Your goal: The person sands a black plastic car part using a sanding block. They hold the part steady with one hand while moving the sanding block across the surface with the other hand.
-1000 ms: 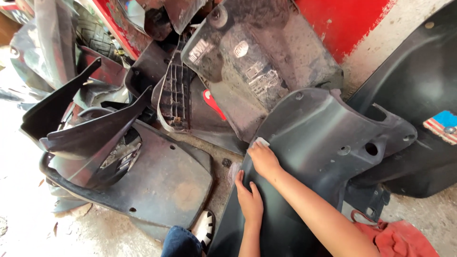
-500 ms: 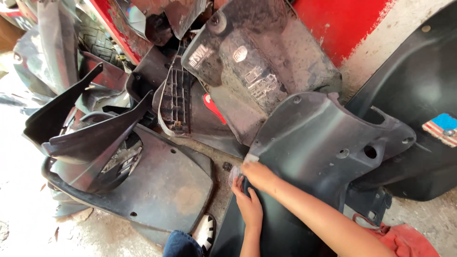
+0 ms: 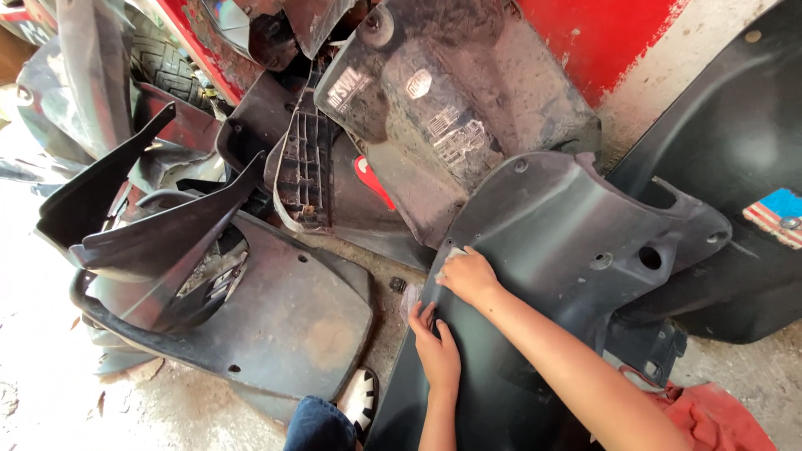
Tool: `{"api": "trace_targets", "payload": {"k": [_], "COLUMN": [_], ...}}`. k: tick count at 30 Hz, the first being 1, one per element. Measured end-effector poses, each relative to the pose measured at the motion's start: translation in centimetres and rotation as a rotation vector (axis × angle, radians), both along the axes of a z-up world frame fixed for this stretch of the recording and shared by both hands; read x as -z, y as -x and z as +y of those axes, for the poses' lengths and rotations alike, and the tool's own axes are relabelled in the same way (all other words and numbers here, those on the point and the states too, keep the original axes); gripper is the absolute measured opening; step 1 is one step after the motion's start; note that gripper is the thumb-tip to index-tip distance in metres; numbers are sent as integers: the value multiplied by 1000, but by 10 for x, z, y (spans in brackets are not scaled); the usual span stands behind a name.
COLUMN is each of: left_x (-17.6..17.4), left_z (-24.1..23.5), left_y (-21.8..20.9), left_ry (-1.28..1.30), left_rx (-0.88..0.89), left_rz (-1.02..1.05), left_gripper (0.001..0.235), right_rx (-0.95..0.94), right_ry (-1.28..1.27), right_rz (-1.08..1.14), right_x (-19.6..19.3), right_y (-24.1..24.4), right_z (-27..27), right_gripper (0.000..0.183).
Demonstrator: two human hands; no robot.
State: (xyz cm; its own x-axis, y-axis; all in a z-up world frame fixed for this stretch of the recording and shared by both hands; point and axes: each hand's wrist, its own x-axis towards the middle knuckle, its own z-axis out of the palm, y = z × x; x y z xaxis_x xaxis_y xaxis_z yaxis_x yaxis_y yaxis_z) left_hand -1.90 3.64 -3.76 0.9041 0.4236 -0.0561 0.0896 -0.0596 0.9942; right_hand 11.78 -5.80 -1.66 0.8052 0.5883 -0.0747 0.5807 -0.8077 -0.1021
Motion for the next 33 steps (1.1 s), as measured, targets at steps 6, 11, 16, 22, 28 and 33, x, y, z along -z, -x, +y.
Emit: {"api": "trace_targets", "payload": {"k": [6, 11, 16, 22, 28, 33], "left_x": [1, 6, 6, 19, -7, -15], "left_z": [0, -1, 1, 1, 7, 12], "left_y": [-2, 0, -4, -4, -4, 0], "left_ry": [7, -9, -11, 26, 34, -66], "left_rx": [-41, -81, -51, 60, 173, 310], "left_rz": [-6, -96, -25, -88, 33, 62], "left_gripper": [55, 51, 49, 49, 52, 68], "right_rx": [-79, 2, -20, 48, 25, 74], "right_ry": [103, 55, 108, 173, 135, 280], "right_rz": [-31, -78, -148, -169, -212, -303], "right_x": [15, 15, 25, 15, -25, -36], "right_y": [21, -1, 13, 14, 17, 26], "right_z": [13, -4, 4, -6, -21, -16], "right_gripper": [25, 23, 32, 31, 26, 30]}}
